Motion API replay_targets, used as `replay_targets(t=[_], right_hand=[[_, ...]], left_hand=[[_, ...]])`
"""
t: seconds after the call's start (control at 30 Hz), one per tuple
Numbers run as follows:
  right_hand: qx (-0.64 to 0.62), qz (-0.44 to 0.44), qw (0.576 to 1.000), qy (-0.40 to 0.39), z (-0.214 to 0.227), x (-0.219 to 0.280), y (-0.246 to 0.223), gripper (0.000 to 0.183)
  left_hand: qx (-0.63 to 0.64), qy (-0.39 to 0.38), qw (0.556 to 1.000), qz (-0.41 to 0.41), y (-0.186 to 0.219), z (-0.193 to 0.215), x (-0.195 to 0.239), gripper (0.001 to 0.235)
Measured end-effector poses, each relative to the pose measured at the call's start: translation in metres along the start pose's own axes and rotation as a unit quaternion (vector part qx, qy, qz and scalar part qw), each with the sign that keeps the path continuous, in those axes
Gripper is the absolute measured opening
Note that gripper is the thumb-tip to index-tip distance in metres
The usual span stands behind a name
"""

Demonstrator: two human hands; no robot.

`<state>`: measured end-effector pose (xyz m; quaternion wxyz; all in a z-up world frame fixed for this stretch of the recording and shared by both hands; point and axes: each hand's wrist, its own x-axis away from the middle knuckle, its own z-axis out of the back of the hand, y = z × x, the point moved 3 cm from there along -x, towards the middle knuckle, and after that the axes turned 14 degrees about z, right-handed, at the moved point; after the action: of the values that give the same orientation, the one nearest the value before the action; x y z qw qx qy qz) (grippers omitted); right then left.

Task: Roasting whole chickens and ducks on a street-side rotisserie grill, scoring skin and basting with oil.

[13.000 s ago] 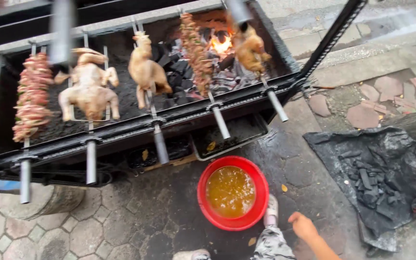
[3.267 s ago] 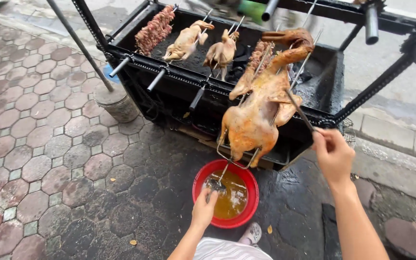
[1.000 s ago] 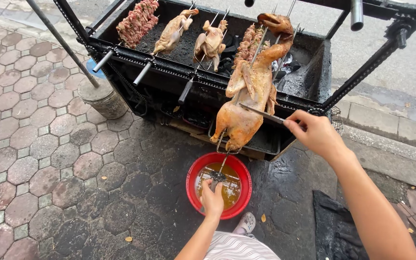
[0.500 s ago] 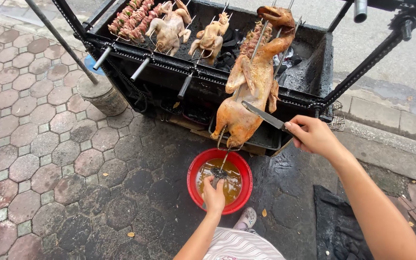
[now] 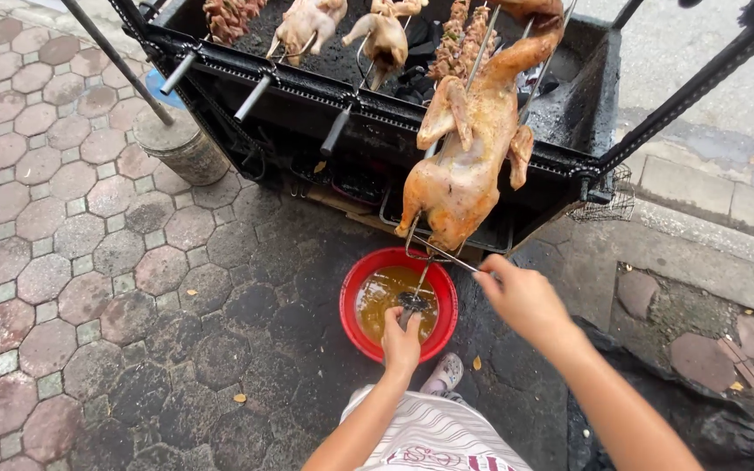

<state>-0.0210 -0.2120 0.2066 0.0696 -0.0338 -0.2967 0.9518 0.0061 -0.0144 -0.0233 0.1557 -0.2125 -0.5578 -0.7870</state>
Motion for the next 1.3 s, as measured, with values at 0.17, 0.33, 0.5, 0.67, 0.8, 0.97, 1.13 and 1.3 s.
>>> replay_targets(t=[0.17,0.33,0.5,0.67,0.8,0.97,1.13,1.3], right_hand=[[0.062,0.052,0.996,0.04,-0.046,0.006,-0.019,0.022],[0.053,0.064,0.994,0.069,-0.01,0.058,-0.024,0.023],[-0.048,0.028,0.996,0.068,0.022,0.057,-0.01,0.024],[-0.065,-0.012,0.964,0.259,0.027,0.023,0.001,0.019],[-0.046,0.094,0.979,0.172,0.007,0.027,-0.015,0.016],[-0.06,-0.045,0.971,0.226,0.016,0.033,-0.003,0.021],[-0.041,0.088,0.979,0.18,-0.012,0.049,0.005,0.021],[-0.054,-0.017,0.959,0.276,0.007,0.043,0.013,0.02]], left_hand=[[0.026,-0.027,0.999,0.007,0.004,-0.007,0.01,0.037],[0.036,-0.031,0.999,-0.003,-0.001,-0.003,0.007,0.037],[0.028,-0.033,0.999,-0.008,0.001,-0.003,0.005,0.037],[0.052,-0.048,0.997,-0.01,-0.008,-0.014,0.007,0.037],[0.046,-0.04,0.998,-0.01,-0.008,-0.012,0.003,0.039],[0.05,-0.054,0.997,-0.008,-0.001,-0.003,0.006,0.038],[0.046,-0.101,0.994,0.02,0.002,0.003,0.005,0.038],[0.044,-0.141,0.989,0.01,-0.013,-0.001,0.005,0.04]])
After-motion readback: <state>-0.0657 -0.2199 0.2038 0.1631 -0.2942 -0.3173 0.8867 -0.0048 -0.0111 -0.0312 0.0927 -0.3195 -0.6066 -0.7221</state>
